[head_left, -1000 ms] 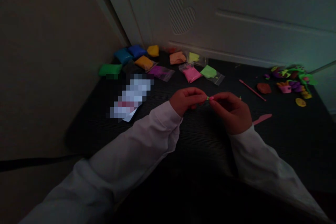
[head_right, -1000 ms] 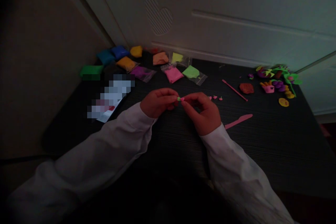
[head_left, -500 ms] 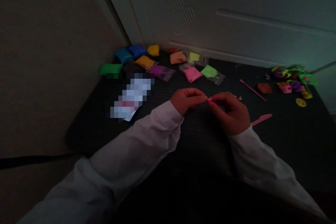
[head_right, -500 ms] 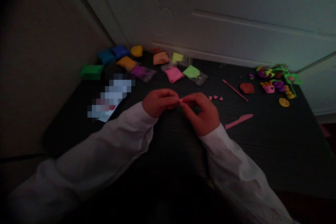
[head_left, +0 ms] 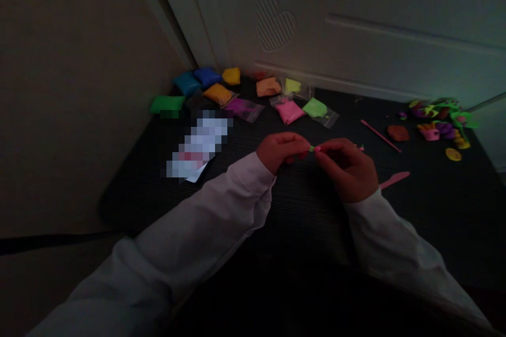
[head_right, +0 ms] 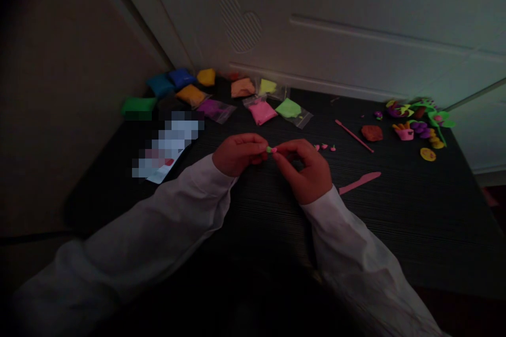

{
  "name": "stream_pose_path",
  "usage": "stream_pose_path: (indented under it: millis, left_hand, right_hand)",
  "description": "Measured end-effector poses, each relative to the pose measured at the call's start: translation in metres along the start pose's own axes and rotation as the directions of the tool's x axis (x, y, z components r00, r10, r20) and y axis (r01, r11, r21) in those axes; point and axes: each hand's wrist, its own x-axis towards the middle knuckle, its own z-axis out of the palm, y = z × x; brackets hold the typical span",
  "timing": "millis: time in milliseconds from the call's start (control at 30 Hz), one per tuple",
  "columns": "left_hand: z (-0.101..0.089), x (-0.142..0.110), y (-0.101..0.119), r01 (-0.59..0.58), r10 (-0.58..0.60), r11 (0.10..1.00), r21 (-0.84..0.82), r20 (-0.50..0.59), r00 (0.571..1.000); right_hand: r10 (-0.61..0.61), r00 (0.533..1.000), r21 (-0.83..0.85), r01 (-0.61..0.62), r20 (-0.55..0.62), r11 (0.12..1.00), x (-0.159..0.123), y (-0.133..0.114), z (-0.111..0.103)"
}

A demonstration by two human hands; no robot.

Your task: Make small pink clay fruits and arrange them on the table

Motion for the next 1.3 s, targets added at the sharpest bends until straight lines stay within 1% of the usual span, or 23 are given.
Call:
stream_pose_path:
  millis: [100, 167, 233, 300, 367, 433, 467, 567, 700, 733, 800, 867, 933, 1000, 1067, 1300]
  left_hand:
    - [-0.001, 0.001, -0.001, -0.018, 0.018, 0.999, 0.032, 0.009, 1.0]
    - [0.0, 0.001, 0.0, -0.015, 0.015, 1.0, 0.011, 0.011, 1.0]
    - [0.0, 0.001, 0.002, 0.001, 0.0, 1.0, -0.027, 0.018, 1.0]
    - [0.001, 0.0, 0.005, 0.018, -0.017, 0.998, -0.052, 0.025, 1.0]
    - [0.001, 0.0, 0.006, 0.026, -0.024, 0.998, -0.056, 0.026, 0.999]
    - [0.001, 0.0, 0.006, 0.021, -0.02, 0.998, -0.051, 0.025, 0.999]
    - [0.001, 0.0, 0.006, 0.025, -0.024, 0.999, -0.047, 0.031, 0.999]
    - [0.001, 0.0, 0.004, 0.033, -0.033, 0.999, -0.008, 0.012, 0.999]
    - [0.0, 0.0, 0.003, 0.056, -0.056, 0.998, -0.019, 0.015, 0.998]
    - [0.0, 0.001, 0.003, 0.06, -0.06, 0.998, -0.022, 0.002, 0.998]
    - [0.0, 0.001, 0.003, 0.063, -0.063, 0.997, -0.034, -0.004, 0.998]
    - [-0.001, 0.001, 0.003, 0.072, -0.072, 0.997, -0.034, -0.005, 0.997]
    - [-0.002, 0.002, 0.001, 0.079, -0.079, 0.996, -0.032, 0.002, 0.997]
    - [-0.004, 0.003, 0.0, 0.076, -0.076, 0.997, -0.034, 0.014, 0.997]
    - [-0.005, 0.004, -0.002, 0.063, -0.062, 0.997, -0.04, 0.027, 0.998]
    - [-0.005, 0.005, -0.002, 0.074, -0.073, 0.997, -0.032, 0.019, 0.997]
  right_hand:
    - [0.008, 1.0, 0.021, -0.008, -0.001, 1.0, 0.0, -0.001, 0.0]
    - [0.032, 0.999, 0.051, -0.032, -0.003, 0.998, 0.0, -0.001, 0.0]
    - [0.086, 0.996, 0.12, -0.086, -0.002, 0.989, 0.001, 0.001, 0.0]
    - [0.162, 0.987, 0.236, -0.157, -0.002, 0.959, 0.003, 0.005, -0.001]
    - [0.236, 0.972, 0.36, -0.221, 0.002, 0.906, 0.005, 0.011, -0.002]
    - [0.282, 0.959, 0.426, -0.259, 0.008, 0.867, 0.008, 0.014, -0.005]
    - [0.291, 0.957, 0.431, -0.263, 0.001, 0.863, 0.009, 0.014, -0.006]
    - [0.29, 0.957, 0.352, -0.265, -0.019, 0.898, 0.012, 0.009, -0.012]
    - [0.225, 0.974, 0.184, -0.218, -0.017, 0.958, 0.017, 0.008, -0.027]
    - [0.213, 0.976, 0.14, -0.207, -0.032, 0.968, 0.02, 0.011, -0.033]
    - [0.227, 0.966, 0.043, -0.224, -0.12, 0.974, 0.024, 0.019, -0.047]
    - [0.242, 0.941, -0.03, -0.256, -0.238, 0.966, 0.028, 0.029, -0.062]
    - [0.263, 0.919, -0.095, -0.302, -0.294, 0.948, 0.03, 0.039, -0.074]
    - [0.307, 0.91, -0.202, -0.368, -0.28, 0.908, 0.031, 0.047, -0.082]
    - [0.346, 0.902, -0.263, -0.41, -0.257, 0.873, 0.031, 0.054, -0.084]
    - [0.368, 0.9, -0.381, -0.433, -0.234, 0.817, 0.036, 0.073, -0.075]
